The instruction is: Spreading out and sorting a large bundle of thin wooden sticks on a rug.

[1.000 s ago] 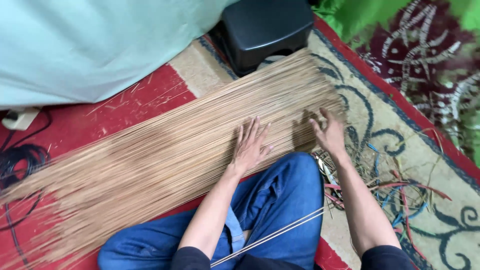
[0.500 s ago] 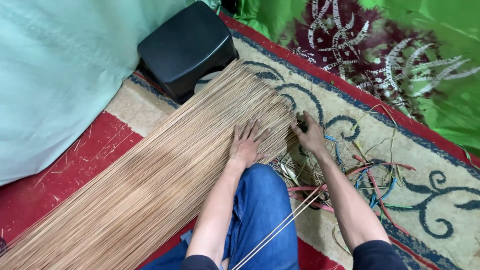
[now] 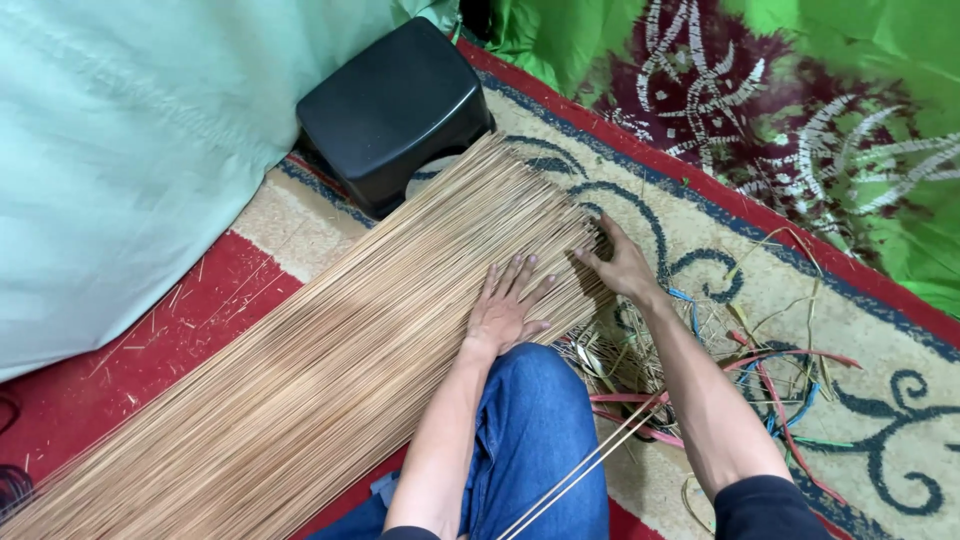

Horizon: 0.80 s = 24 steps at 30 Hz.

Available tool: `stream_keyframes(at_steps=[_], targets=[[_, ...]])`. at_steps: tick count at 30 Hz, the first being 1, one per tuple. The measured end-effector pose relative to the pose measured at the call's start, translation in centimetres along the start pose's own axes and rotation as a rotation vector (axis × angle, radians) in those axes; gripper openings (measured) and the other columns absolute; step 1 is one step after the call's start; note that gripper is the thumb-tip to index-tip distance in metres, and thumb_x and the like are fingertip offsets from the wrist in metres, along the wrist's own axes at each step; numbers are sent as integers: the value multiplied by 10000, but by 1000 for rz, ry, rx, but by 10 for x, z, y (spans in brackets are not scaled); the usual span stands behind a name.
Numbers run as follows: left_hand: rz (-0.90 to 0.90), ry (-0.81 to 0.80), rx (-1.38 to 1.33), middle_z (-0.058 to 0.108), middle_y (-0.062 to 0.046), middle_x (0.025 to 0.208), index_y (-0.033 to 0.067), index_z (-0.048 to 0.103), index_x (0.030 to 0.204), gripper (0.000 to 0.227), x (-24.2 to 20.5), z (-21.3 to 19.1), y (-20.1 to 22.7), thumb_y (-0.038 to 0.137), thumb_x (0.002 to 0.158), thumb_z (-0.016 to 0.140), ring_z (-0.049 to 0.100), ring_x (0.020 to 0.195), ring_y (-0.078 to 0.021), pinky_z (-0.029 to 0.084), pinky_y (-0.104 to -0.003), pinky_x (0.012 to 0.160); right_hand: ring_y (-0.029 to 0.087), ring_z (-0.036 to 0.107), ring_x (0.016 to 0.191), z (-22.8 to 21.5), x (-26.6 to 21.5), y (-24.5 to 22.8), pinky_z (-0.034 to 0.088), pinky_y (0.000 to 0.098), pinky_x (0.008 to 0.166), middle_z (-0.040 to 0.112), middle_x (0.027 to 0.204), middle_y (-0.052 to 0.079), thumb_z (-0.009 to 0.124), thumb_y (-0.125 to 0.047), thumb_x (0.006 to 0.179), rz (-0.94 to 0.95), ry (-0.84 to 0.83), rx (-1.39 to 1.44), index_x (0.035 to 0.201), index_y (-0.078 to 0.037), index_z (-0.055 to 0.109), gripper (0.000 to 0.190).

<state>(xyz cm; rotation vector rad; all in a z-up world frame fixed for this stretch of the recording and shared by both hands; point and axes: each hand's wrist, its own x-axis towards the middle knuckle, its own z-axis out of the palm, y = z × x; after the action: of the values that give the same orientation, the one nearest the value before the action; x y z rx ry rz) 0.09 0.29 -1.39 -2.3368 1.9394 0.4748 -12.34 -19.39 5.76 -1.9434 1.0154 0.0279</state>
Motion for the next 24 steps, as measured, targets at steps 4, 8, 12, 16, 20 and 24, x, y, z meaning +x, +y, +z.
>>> stream_keyframes(at_steps=[4, 8, 12, 16, 20, 24], targets=[[-22, -13, -7, -122, -55, 1735, 397, 47, 1640, 797, 2, 8, 2, 777, 960, 216, -136, 1588, -308, -95, -583, 1259, 414, 305, 1507, 6, -15, -11, 200, 617, 1254, 349, 1637, 176, 743, -505, 863, 23, -30, -57, 1637, -116, 262, 991], [-21, 38, -12, -92, -63, 1738, 398, 50, 1639, 801, 2, 7, -1, 777, 958, 232, -113, 1592, -308, -86, -576, 1264, 400, 289, 1519, -2, -10, -26, 217, 609, 1252, 349, 1632, 190, 721, -522, 898, 7, 35, 58, 1634, -92, 249, 975], [-87, 96, -49, -42, -103, 1735, 353, 80, 1646, 801, -6, -14, -2, 767, 973, 207, -74, 1593, -325, -51, -578, 1267, 392, 291, 1522, -3, 18, -33, 215, 594, 1262, 337, 1640, 205, 746, -495, 884, -30, 42, 73, 1632, -70, 230, 1003], [-195, 98, -97, -7, -137, 1728, 328, 98, 1645, 868, -5, -35, -13, 807, 934, 234, -64, 1592, -337, -48, -587, 1266, 370, 305, 1523, 3, 44, -36, 241, 573, 1252, 390, 1618, 188, 765, -563, 837, -31, 36, 47, 1631, -73, 249, 1067], [-214, 63, -165, 4, -129, 1728, 322, 133, 1642, 915, 1, -29, -19, 847, 895, 205, -68, 1592, -326, -64, -594, 1262, 337, 351, 1503, 12, 58, -23, 260, 521, 1259, 507, 1536, 129, 823, -586, 771, -10, 50, 12, 1612, -110, 324, 1087], [-202, 55, -189, 10, -133, 1729, 306, 152, 1645, 908, -1, -27, -19, 831, 908, 225, -66, 1592, -330, -56, -595, 1266, 346, 385, 1483, 13, 52, -18, 286, 525, 1250, 551, 1503, 118, 810, -608, 769, -15, 58, 35, 1593, -150, 361, 1045]])
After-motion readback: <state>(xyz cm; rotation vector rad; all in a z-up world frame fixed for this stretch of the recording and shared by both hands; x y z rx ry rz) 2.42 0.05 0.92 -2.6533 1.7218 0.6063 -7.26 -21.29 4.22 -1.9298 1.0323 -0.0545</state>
